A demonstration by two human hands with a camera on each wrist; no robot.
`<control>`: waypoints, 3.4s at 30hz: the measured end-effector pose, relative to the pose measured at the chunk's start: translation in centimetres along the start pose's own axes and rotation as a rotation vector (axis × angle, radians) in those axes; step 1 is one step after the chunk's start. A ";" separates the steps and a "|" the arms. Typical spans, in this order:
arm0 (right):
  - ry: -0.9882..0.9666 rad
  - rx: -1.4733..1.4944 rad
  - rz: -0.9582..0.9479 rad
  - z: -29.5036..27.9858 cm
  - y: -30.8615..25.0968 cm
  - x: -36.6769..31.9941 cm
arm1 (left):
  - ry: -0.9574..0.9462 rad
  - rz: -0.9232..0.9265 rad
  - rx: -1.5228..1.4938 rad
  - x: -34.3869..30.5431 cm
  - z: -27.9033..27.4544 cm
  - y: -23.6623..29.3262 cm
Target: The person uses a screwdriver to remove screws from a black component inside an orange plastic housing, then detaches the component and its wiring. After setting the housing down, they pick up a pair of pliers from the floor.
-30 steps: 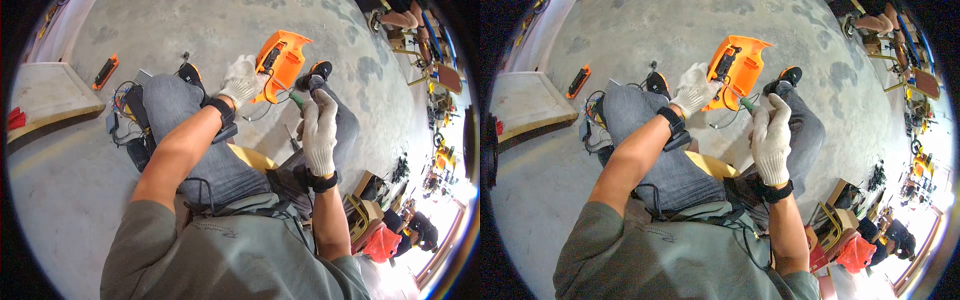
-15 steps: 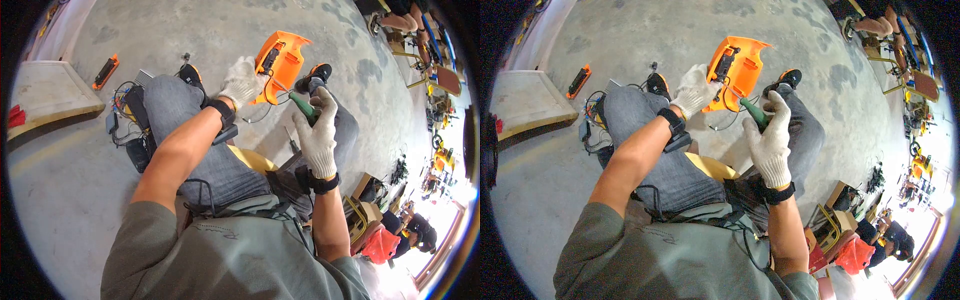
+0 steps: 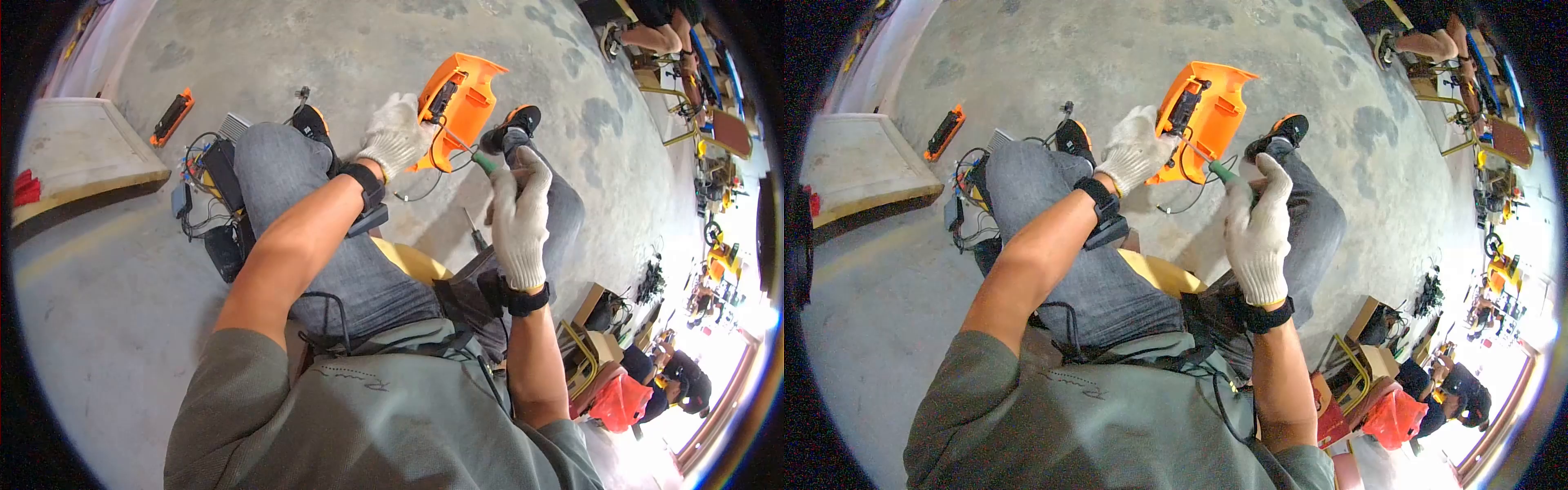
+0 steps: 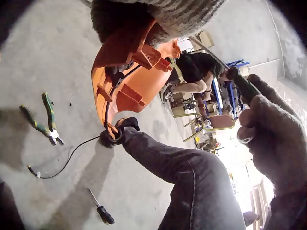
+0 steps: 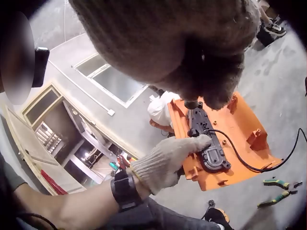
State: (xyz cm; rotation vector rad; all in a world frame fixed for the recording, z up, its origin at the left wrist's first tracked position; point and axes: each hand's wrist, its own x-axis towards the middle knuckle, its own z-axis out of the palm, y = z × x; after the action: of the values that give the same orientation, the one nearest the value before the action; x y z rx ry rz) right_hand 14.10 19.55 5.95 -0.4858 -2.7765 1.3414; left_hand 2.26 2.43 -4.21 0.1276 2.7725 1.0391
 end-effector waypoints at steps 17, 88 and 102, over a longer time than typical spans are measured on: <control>0.105 -0.011 -0.250 1.0 2.3 0.0 | -0.007 0.014 -0.013 0.1 0.2 -0.1; -0.525 0.748 0.758 -3.7 -0.1 3.0 | 0.008 0.078 -0.082 -0.4 0.8 0.3; -0.293 -0.778 -0.505 -1.9 -0.7 1.5 | -0.063 0.057 -0.105 -0.2 0.9 0.3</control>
State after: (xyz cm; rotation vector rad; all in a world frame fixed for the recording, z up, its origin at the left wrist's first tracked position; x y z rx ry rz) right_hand 12.74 21.05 7.50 0.4448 -3.2442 0.2200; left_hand 2.64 3.16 -4.64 0.2217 2.6663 1.1718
